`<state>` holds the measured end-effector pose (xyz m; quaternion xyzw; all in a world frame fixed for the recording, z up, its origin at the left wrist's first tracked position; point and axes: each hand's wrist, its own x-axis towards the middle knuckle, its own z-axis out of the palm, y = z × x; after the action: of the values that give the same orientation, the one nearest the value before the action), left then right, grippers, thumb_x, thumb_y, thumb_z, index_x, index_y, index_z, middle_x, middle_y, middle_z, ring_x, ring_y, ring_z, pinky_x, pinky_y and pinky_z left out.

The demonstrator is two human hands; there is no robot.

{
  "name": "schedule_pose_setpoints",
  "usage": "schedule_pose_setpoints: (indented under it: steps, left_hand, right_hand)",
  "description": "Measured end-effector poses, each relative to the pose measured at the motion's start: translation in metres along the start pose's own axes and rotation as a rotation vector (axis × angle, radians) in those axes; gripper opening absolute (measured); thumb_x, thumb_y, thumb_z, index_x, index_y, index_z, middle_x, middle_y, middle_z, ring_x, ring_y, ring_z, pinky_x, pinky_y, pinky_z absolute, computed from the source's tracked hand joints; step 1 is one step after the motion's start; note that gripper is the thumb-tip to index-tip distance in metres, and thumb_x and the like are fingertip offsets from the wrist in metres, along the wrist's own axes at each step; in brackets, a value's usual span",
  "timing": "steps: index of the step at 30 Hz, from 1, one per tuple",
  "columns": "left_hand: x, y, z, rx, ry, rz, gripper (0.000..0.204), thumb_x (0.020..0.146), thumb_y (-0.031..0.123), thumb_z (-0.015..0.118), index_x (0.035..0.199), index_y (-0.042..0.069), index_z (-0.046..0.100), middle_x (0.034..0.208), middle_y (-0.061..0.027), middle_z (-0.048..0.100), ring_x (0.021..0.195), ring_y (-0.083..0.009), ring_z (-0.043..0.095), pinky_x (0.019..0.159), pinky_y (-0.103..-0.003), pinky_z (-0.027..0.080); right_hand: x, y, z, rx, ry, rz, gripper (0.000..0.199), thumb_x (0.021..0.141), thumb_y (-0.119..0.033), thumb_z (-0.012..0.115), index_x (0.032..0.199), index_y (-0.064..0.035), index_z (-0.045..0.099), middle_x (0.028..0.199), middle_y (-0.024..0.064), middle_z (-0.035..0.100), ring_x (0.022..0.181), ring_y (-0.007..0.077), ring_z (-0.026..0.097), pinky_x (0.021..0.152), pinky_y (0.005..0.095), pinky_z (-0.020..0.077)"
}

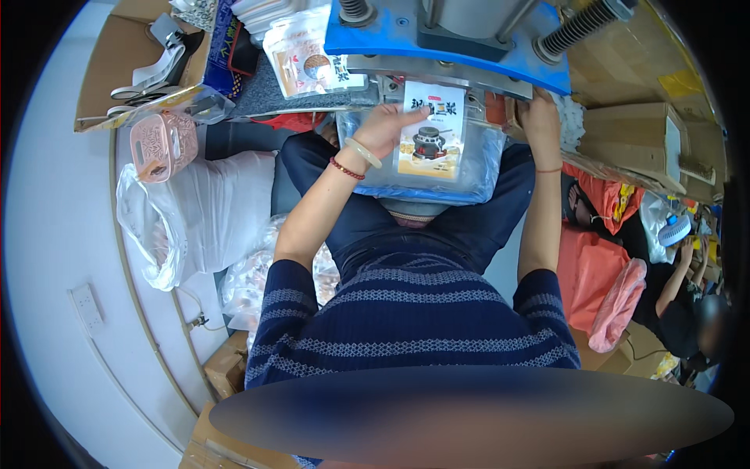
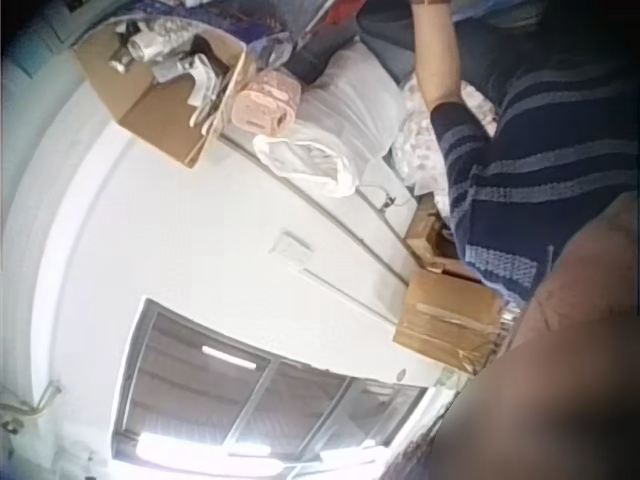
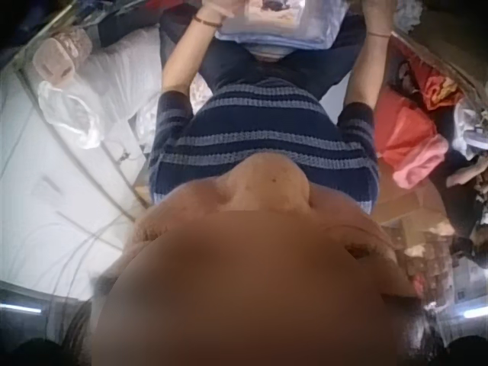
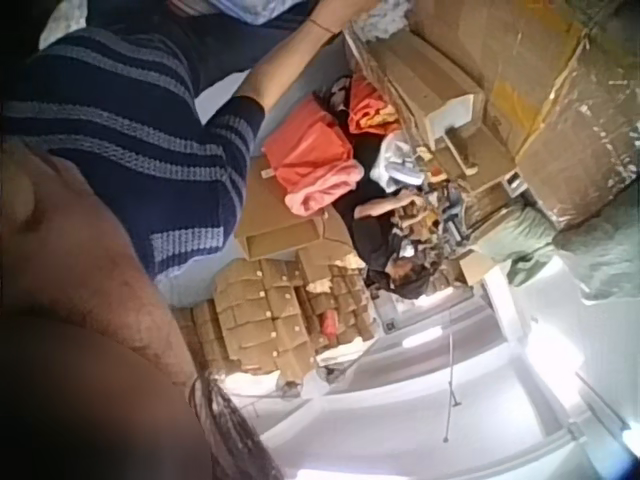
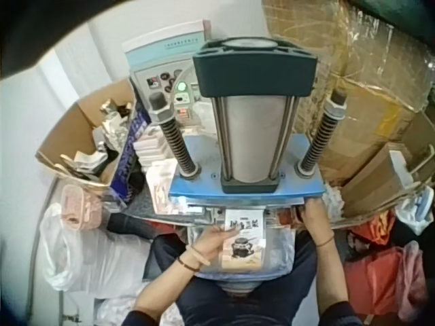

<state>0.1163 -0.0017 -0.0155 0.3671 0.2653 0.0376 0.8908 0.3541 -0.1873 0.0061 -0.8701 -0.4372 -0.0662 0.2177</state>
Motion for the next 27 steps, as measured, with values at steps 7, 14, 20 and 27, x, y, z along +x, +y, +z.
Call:
schedule_pose_setpoints:
  steps: [7,14,20,27]
  left_hand:
    - [-0.021,0.036,-0.099,1.553,0.501,1.081,0.060,0.084,0.026,0.072,0.132,-0.001,0.050,0.135,-0.0222,0.052,0.125,-0.0332,0.051,0.103,-0.044,0.040]
    - [-0.039,0.029,-0.103,1.701,0.512,1.093,0.053,0.076,0.001,0.071,0.128,0.005,0.057,0.145,-0.0177,0.043,0.131,-0.0327,0.043,0.109,-0.047,0.033]
    - [-0.046,0.008,-0.127,1.792,0.441,1.054,0.057,0.069,-0.009,0.059,0.124,0.005,0.059,0.132,-0.0128,0.057,0.125,-0.0293,0.051,0.103,-0.042,0.039]
    - [-0.058,0.031,-0.072,1.180,0.435,0.957,0.030,0.076,-0.004,0.066,0.105,0.002,0.071,0.105,-0.0101,0.071,0.095,-0.0262,0.067,0.083,-0.033,0.053]
  right_hand:
    - [-0.021,0.004,-0.027,0.236,0.219,0.090,0.027,0.091,-0.016,0.062,0.117,-0.0067,0.064,0.105,0.0157,0.068,0.088,0.0307,0.065,0.077,0.0381,0.0497]
    - [-0.057,-0.061,-0.058,0.588,0.124,0.262,0.025,0.090,-0.018,0.069,0.111,-0.0037,0.065,0.097,0.0026,0.066,0.082,0.0077,0.058,0.075,0.0231,0.0458]
    - [-0.069,-0.075,-0.025,0.786,0.012,0.238,0.019,0.093,-0.009,0.064,0.110,-0.0005,0.063,0.101,0.0022,0.067,0.091,0.0086,0.061,0.084,0.0224,0.0478]
    - [-0.091,-0.129,-0.016,0.876,-0.190,0.094,0.018,0.085,-0.005,0.070,0.103,-0.0009,0.069,0.096,0.0050,0.069,0.085,0.0115,0.062,0.080,0.0247,0.0489]
